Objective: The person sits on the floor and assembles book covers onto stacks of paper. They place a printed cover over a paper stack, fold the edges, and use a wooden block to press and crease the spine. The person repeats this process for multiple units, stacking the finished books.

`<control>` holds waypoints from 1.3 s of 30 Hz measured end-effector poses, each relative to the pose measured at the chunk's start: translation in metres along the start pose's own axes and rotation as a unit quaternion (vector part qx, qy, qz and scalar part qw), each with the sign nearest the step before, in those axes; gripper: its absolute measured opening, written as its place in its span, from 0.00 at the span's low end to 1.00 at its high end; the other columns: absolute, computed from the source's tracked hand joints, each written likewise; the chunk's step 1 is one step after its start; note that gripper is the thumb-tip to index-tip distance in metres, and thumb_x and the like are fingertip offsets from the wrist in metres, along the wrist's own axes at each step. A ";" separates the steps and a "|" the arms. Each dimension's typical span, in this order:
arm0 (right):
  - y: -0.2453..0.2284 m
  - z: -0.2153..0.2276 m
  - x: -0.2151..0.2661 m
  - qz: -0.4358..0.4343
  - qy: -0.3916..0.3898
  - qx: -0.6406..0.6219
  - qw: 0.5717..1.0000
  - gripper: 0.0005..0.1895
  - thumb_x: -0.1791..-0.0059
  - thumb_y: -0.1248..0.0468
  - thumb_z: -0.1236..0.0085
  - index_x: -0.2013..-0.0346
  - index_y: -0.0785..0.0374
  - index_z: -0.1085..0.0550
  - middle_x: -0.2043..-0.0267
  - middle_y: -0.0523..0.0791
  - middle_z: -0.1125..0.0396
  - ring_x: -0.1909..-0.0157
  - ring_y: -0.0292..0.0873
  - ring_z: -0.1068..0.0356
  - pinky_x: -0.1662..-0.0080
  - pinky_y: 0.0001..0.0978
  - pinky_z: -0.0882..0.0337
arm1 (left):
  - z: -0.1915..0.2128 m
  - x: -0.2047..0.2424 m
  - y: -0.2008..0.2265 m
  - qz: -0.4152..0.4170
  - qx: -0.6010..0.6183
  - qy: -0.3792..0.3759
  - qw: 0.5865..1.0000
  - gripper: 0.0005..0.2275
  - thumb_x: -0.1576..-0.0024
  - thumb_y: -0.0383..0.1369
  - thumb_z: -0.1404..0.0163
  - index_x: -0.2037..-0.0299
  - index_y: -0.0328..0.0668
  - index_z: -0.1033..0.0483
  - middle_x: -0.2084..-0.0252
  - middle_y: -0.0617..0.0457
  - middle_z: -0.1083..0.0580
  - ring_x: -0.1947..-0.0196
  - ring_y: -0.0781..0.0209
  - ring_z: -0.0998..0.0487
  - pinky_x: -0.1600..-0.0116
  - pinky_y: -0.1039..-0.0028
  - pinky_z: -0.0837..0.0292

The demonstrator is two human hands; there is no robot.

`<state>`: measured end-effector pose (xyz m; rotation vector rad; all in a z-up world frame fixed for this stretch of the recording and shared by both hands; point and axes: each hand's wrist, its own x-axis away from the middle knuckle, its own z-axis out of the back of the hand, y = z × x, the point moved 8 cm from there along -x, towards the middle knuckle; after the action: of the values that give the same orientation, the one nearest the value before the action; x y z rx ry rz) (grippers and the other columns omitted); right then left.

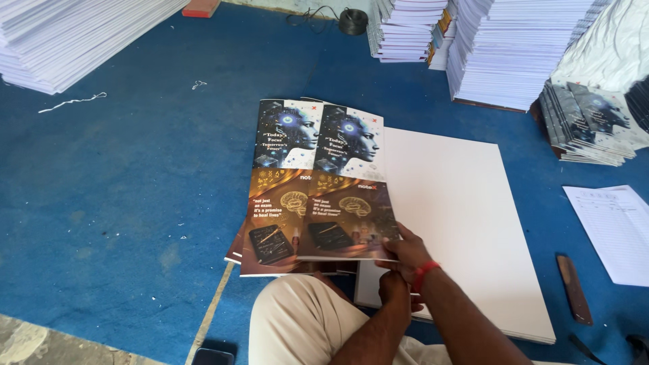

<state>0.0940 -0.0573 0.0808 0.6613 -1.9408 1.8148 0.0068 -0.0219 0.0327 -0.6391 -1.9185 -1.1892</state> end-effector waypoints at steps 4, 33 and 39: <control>-0.008 -0.034 0.004 0.021 0.013 0.072 0.997 0.40 0.51 0.75 0.47 0.26 0.47 0.42 0.54 0.51 0.28 0.63 0.46 0.25 0.65 0.41 0.17 | 0.008 -0.003 0.003 -0.004 -0.004 0.006 1.000 0.24 0.36 0.51 0.61 0.54 0.35 0.23 0.65 0.45 0.20 0.77 0.56 0.20 0.77 0.70 0.26; 0.038 0.209 -0.041 0.011 0.133 0.521 0.843 0.26 0.49 0.64 0.41 0.35 0.51 0.29 0.30 0.46 0.38 0.32 0.47 0.35 0.34 0.44 0.31 | -0.006 -0.025 0.006 -0.178 -0.369 0.091 0.908 0.10 0.40 0.31 0.54 0.55 0.38 0.22 0.56 0.43 0.21 0.58 0.52 0.19 0.54 0.62 0.21; 0.053 0.358 -0.027 -0.077 0.207 0.593 0.774 0.35 0.52 0.59 0.34 0.30 0.53 0.32 0.33 0.51 0.32 0.34 0.49 0.30 0.33 0.40 0.30 | -0.034 0.030 0.027 -0.366 -0.599 0.065 0.710 0.14 0.35 0.33 0.57 0.45 0.34 0.27 0.34 0.41 0.32 0.31 0.45 0.38 0.29 0.52 0.41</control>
<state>0.0946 -0.4101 -0.0054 0.6158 -0.2580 2.6380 0.0214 -0.0403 0.0795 -0.3254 -1.0088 -2.9514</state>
